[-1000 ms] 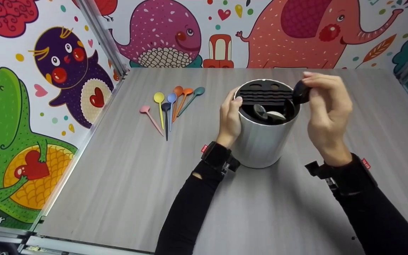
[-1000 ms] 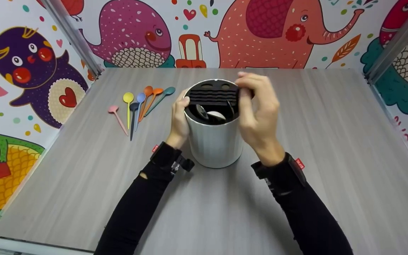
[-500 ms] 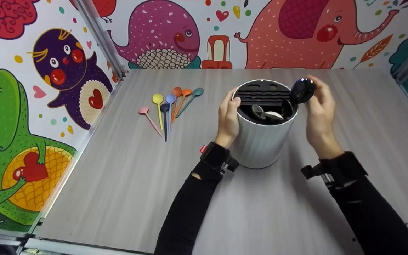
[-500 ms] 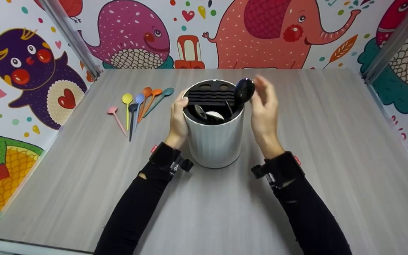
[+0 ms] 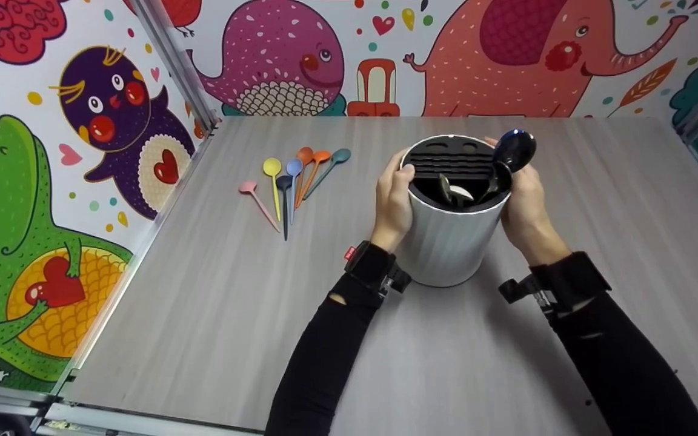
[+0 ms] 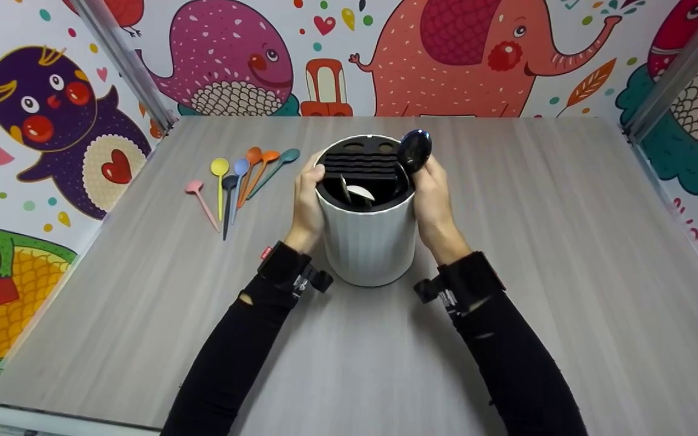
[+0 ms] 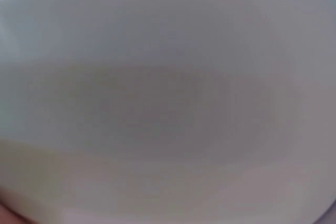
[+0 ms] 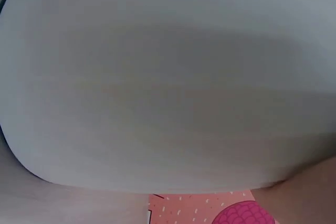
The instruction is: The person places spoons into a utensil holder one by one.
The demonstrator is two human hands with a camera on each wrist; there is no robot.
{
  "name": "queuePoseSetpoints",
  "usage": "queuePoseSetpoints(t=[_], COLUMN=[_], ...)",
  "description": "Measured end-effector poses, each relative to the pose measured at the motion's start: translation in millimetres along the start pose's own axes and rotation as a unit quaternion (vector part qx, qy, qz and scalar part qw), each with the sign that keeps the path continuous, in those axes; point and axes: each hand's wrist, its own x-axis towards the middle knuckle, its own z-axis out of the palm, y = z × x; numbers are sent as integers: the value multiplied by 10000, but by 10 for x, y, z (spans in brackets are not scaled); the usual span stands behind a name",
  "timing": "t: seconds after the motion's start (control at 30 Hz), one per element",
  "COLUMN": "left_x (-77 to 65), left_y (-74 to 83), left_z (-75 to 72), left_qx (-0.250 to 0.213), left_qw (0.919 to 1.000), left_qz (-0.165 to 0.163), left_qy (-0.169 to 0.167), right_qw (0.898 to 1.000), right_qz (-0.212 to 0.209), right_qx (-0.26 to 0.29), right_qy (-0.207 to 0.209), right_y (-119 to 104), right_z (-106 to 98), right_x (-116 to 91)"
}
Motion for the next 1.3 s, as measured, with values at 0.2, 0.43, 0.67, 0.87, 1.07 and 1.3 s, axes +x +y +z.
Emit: queuePoseSetpoints(t=[0.2,0.43,0.67,0.87,1.07,1.3], left_x=[14,-12,-2,26,31,29], left_y=[-4,-27,-23,-29,-27,-13], left_z=[7,0,6,14,2,-3], left_qx=[-24,-240,-220,-235,-307,-153], left_qw=[10000,9997,9997,9996,9992,9995], left_qz=[-25,0,58,-9,17,-21], left_qy=[-9,-71,-83,-131,-258,-284], right_qw=[9998,9994,9977,9962,9949,9941], right_qz=[-98,-347,-640,-784,-924,-1025], right_qx=[106,-10,99,25,3,42], right_qy=[-123,20,188,389,412,347], right_y=[33,67,112,122,131,125], right_z=[21,23,31,36,53,62], right_x=[-4,5,20,17,0,24])
